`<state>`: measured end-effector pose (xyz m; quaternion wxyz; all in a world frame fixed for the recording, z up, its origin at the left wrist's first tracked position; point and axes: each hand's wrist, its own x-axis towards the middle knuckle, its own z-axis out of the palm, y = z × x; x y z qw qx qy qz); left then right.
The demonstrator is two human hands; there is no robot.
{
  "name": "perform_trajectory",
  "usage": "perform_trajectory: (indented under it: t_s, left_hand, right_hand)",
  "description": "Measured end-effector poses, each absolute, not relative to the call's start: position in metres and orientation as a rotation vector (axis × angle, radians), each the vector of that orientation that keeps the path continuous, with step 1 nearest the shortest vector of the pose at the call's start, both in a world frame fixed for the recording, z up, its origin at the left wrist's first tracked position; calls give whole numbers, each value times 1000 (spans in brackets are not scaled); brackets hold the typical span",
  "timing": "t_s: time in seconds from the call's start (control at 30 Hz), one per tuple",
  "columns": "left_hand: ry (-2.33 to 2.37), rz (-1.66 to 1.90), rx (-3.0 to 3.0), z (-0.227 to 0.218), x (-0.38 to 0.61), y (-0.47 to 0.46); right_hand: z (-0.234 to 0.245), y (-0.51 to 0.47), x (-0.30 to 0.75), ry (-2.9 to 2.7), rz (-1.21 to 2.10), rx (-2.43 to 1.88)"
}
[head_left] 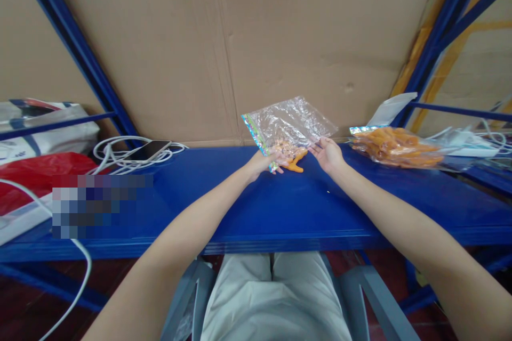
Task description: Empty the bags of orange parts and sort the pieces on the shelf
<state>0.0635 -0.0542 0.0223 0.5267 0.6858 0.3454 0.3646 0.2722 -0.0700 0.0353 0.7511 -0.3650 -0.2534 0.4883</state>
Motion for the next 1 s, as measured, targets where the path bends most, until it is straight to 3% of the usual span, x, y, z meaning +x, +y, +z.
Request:
perform_trajectory:
  t_s: [0.77, 1.0]
  left_hand:
    - [1002, 861, 1783, 20, 53, -45]
    - [785, 1277, 2157, 13, 51, -38]
  right_hand:
    - [35, -68, 286, -559, 947, -860]
    - [31, -57, 308, -525, 893, -839]
